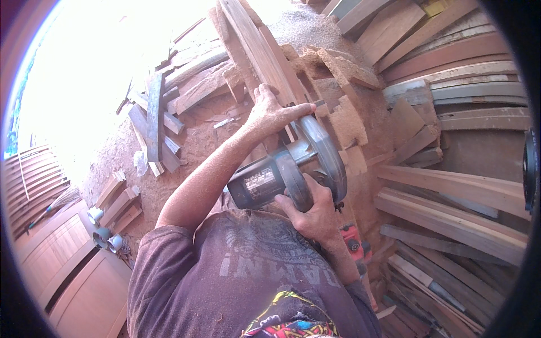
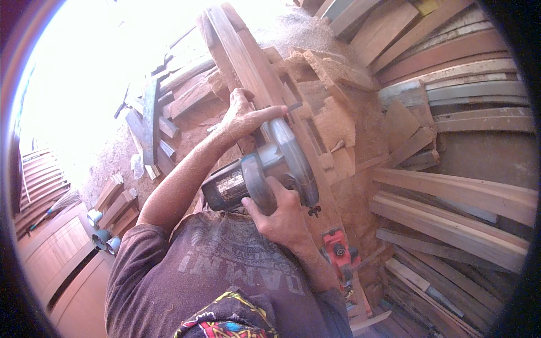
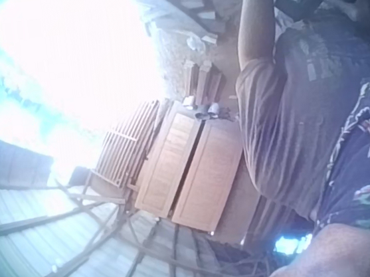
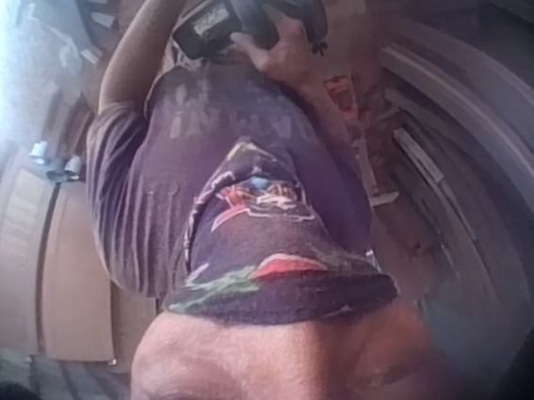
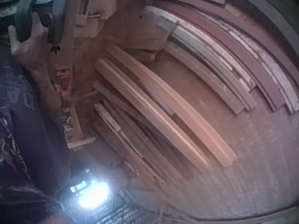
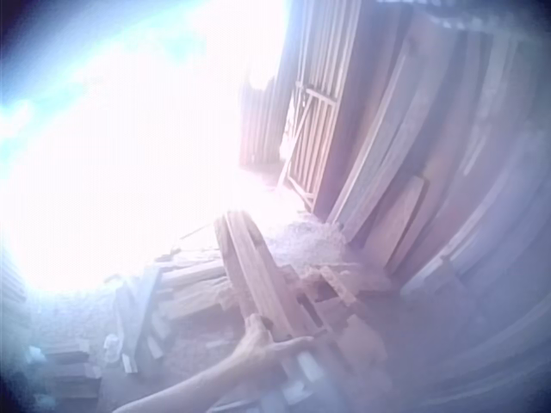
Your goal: The person measures a wooden plank with a try square and then uses a circular saw to cut it. They repeat the measuring and cutting process on the same plank multiple times.
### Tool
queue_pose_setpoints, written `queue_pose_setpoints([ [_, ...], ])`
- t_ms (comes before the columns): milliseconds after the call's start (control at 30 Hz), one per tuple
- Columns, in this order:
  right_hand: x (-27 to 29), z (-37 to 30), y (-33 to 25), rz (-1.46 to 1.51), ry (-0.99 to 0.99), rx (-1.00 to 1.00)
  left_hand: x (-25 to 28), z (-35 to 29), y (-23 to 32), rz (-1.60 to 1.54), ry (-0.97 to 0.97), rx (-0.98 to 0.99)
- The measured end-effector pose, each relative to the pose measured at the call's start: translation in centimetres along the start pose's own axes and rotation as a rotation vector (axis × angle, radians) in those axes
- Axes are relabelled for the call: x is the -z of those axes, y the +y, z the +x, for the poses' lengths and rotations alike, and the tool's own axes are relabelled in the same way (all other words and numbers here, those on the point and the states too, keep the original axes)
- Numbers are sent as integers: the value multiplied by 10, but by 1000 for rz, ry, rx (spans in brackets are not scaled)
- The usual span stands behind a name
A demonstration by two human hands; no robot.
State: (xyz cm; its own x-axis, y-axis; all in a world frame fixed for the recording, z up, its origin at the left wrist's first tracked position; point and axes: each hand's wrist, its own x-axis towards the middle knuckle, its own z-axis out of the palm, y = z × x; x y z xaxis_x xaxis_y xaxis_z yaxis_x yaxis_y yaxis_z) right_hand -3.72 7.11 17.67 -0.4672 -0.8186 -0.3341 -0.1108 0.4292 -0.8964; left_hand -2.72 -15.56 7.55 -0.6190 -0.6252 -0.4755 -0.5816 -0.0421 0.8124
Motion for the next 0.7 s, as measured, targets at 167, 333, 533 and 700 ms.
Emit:
queue_pose_setpoints([
  [167, -2, 2, -1, 2, 13, 12, 2, 1, 1, -26, -14, -4],
  [333, 0, 4, -5, -25, -16, -4, 6, 3, -2, -44, -7, -16],
  [533, -3, 6, -7, -15, 5, -5, 7, 9, -10, -31, 21, -66],
  [700, -1, 7, -10, -35, -27, -20, 8, 11, -12, -50, 9, -73],
])
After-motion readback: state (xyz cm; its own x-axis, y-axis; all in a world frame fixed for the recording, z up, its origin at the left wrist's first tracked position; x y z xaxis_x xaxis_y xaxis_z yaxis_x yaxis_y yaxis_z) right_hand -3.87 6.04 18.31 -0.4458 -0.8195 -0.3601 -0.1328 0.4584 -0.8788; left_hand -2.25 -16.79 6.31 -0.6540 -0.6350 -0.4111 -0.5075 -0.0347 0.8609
